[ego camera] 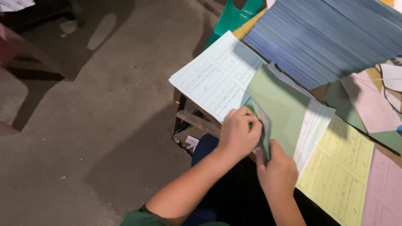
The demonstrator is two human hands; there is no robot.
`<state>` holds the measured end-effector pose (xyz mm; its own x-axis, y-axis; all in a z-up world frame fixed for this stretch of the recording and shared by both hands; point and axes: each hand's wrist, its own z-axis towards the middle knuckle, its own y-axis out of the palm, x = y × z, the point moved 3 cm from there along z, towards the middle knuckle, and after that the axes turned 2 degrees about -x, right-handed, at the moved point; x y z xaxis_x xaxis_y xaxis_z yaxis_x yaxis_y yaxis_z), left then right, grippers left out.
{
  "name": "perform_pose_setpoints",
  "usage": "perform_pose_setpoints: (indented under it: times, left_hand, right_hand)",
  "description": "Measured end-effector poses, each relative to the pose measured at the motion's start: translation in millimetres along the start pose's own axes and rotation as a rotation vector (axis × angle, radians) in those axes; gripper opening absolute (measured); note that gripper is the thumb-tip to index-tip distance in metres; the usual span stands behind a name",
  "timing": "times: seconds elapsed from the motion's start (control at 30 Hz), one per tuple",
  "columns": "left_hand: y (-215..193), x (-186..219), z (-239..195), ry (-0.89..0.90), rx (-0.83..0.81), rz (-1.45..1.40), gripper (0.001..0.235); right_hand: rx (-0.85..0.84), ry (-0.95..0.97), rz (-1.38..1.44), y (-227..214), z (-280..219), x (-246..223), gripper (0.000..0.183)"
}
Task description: Collating and aligning multi-colored paper forms in preparation for binding with tape.
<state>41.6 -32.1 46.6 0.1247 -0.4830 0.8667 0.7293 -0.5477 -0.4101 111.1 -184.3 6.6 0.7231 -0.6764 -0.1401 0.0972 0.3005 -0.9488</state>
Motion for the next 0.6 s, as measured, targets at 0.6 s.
perform_pose_setpoints:
  times: [0.6]
  left_hand:
    - [-174,-115,119,0.231,-0.744,0.815,0.039]
  right_hand:
    - [0.41,-0.187,-0.466,-78,129,-16,0.016]
